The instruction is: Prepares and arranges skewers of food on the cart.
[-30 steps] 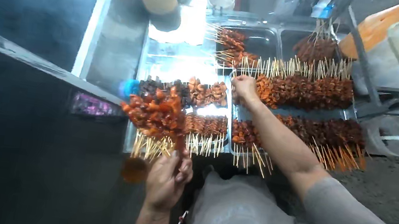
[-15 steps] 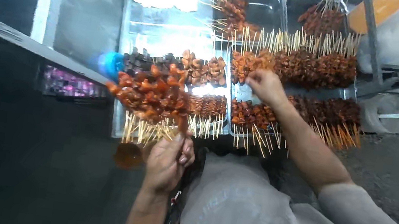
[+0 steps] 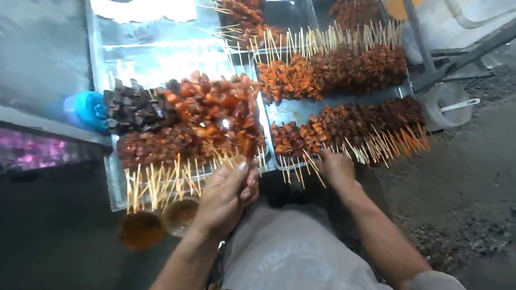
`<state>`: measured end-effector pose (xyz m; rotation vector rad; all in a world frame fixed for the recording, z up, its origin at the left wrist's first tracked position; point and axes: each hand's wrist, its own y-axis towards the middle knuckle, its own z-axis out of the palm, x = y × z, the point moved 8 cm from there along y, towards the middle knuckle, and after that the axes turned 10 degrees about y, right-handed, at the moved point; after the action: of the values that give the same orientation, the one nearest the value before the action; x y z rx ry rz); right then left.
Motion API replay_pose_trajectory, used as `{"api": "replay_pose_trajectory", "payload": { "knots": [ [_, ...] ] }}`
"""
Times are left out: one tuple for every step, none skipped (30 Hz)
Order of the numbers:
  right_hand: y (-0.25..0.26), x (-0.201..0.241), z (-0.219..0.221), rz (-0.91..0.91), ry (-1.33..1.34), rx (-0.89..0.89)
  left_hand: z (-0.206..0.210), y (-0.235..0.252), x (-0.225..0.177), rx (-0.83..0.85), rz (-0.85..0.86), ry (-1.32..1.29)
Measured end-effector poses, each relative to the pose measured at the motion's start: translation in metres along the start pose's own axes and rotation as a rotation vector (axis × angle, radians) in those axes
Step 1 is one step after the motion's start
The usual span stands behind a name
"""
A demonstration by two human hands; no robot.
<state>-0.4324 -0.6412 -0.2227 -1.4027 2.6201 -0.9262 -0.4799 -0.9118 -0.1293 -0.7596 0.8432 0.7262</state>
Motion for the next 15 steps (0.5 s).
{"api": "replay_pose_trajectory", "payload": {
  "knots": [
    [0.001,0.003,0.002,0.004,-0.019,0.006,0.002,0.001,0.001,0.009,-0.002,0.002],
    [0.001,0.005,0.003,0.007,-0.044,0.008,0.003,0.002,0.002,0.016,-0.003,0.005],
    [0.001,0.006,0.003,0.009,-0.057,0.015,0.005,0.002,0.003,0.023,-0.002,0.008],
    [0.0,0.005,0.0,0.017,-0.044,0.022,0.006,0.002,0.003,0.026,0.0,0.009],
    [-0.001,0.004,-0.004,0.026,-0.011,0.023,0.006,0.003,0.002,0.027,0.004,0.01],
    [-0.002,0.003,-0.01,0.022,0.029,0.014,0.006,0.003,0.002,0.021,0.008,0.008],
    [-0.001,0.002,-0.015,0.006,0.061,0.007,0.005,0.003,0.002,0.017,0.01,0.01],
    [0.0,0.0,-0.016,-0.014,0.078,-0.001,0.005,0.002,0.002,0.015,0.013,0.01],
    [0.002,-0.001,-0.015,-0.023,0.073,-0.001,0.004,0.002,0.002,0.016,0.016,0.012],
    [0.004,-0.002,-0.012,-0.013,0.053,0.018,0.004,0.003,0.002,0.017,0.017,0.011],
    [0.005,-0.001,-0.007,0.008,0.023,0.046,0.005,0.003,0.003,0.018,0.016,0.008],
    [0.005,0.0,-0.003,0.026,-0.009,0.068,0.006,0.003,0.003,0.02,0.017,0.006],
    [0.005,0.002,0.0,0.034,-0.045,0.078,0.006,0.004,0.003,0.025,0.023,0.003],
    [0.004,0.005,0.001,0.038,-0.079,0.082,0.007,0.004,0.002,0.033,0.033,0.001],
    [0.004,0.006,0.001,0.038,-0.105,0.085,0.007,0.003,0.002,0.042,0.042,0.004]
  ]
}}
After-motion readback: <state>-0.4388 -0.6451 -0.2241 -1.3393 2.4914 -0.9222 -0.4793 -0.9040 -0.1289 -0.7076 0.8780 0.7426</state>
